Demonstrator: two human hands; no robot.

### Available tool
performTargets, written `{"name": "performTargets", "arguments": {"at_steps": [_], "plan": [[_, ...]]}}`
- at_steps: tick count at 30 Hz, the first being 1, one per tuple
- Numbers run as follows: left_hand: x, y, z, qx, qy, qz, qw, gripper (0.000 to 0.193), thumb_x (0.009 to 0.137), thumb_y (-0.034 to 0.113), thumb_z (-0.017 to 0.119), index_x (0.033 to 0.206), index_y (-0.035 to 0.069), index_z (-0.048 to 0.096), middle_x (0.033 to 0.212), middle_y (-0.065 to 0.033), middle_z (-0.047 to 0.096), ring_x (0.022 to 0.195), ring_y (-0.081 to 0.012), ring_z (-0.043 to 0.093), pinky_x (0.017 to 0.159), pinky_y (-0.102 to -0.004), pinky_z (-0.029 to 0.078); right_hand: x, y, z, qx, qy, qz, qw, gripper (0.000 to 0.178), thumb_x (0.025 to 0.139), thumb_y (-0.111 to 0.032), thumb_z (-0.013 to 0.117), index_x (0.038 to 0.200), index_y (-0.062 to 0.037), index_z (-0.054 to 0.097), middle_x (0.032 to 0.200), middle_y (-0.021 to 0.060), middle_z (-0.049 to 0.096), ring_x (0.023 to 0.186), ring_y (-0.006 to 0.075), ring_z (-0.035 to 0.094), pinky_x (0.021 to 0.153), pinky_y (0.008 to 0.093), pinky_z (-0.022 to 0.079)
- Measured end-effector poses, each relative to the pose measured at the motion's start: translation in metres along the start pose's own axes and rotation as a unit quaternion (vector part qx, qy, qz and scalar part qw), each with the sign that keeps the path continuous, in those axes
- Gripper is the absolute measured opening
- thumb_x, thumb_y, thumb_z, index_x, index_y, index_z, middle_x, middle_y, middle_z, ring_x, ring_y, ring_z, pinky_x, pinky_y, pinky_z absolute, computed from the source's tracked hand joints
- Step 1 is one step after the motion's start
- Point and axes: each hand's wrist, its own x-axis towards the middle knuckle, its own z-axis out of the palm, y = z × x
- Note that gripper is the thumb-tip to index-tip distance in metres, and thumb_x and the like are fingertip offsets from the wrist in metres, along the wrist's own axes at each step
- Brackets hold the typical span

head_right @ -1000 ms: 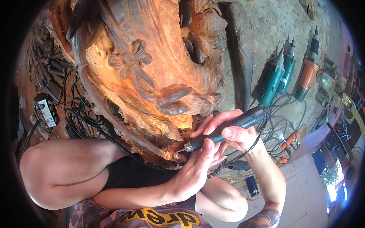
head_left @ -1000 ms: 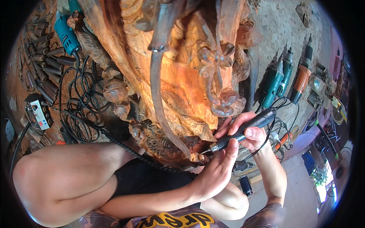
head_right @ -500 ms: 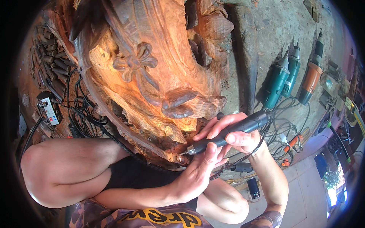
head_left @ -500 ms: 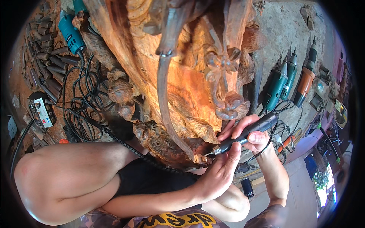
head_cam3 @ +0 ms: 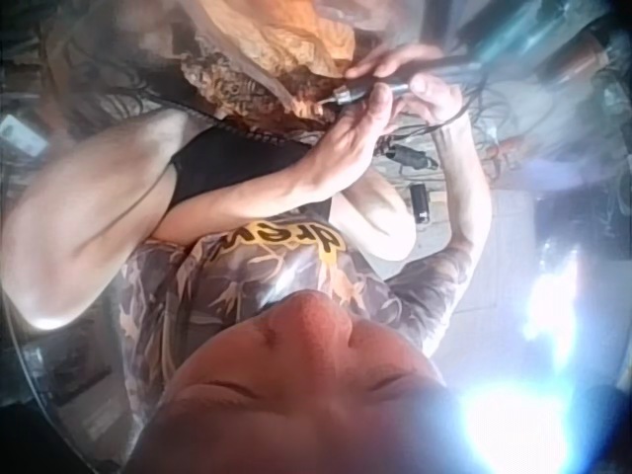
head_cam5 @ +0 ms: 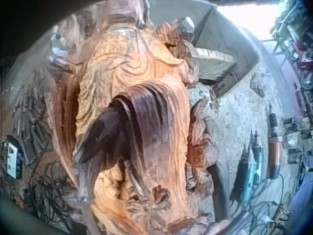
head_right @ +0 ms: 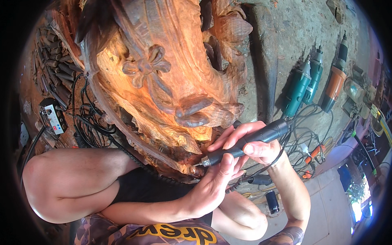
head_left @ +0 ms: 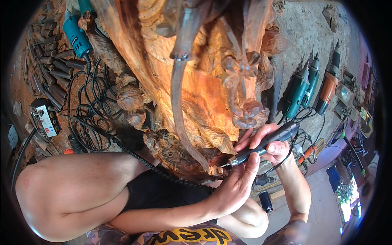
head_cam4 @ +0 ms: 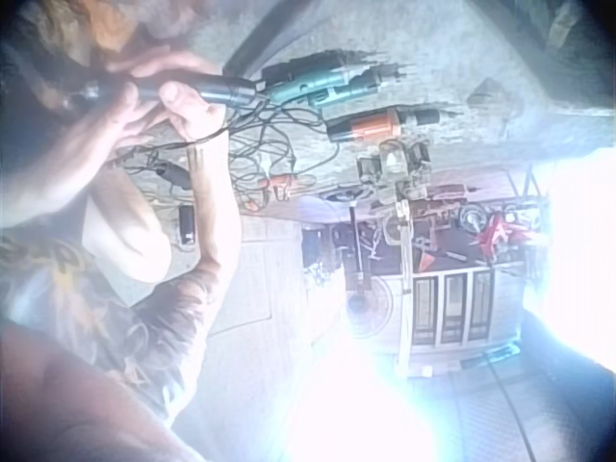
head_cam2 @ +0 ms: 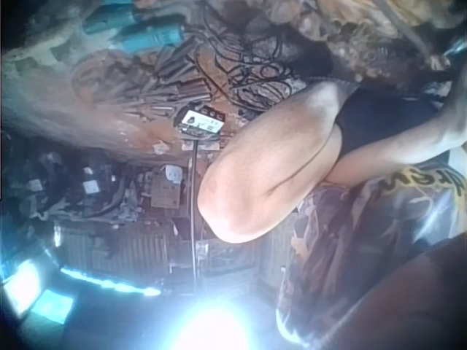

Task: The person uses a rotary carving tool to refine details on a large wooden sculpture. They hold the tool with both hands and carefully carve along the surface, removing small chips of wood.

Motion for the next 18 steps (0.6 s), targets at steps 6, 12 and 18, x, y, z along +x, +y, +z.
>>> {"name": "performTargets", "arguments": {"at_steps": [6,12,18], "plan": [[0.000,-0.001,-0.002,0.003,-0.007,-0.022,1.000,0.051,0.109,0.049,0.029,0.115,0.002,0.047,0.094,0.0005,0.034,0.087,-0.0103,0.030,0.074,-0.0274,0.031,0.002,0.000,0.000,-0.002,0.001,0.003,1.000,0.039,0.085,-0.032,0.075,0.099,0.0040,0.067,0.105,0.0374,0.066,0.105,0.0422,0.064,0.095,0.0508,0.052],[-0.002,0.004,-0.002,0.019,-0.021,-0.011,1.000,0.051,0.109,0.049,0.030,0.111,0.000,0.046,0.093,0.0003,0.034,0.087,-0.0109,0.030,0.075,-0.0285,0.031,-0.002,-0.002,0.007,-0.006,0.019,-0.012,1.000,0.039,0.086,-0.033,0.074,0.099,0.0031,0.067,0.106,0.0359,0.067,0.103,0.0416,0.065,0.094,0.0512,0.053],[-0.011,0.019,-0.008,0.069,-0.130,0.046,0.988,0.054,0.109,0.044,0.034,0.139,-0.001,0.033,0.136,-0.0138,0.032,0.131,-0.0240,0.026,0.109,-0.0401,0.022,-0.039,-0.004,0.054,-0.192,0.118,-0.195,0.955,0.042,0.090,-0.035,0.068,0.105,0.0039,0.068,0.108,0.0307,0.069,0.103,0.0415,0.069,0.092,0.0513,0.055]]}}
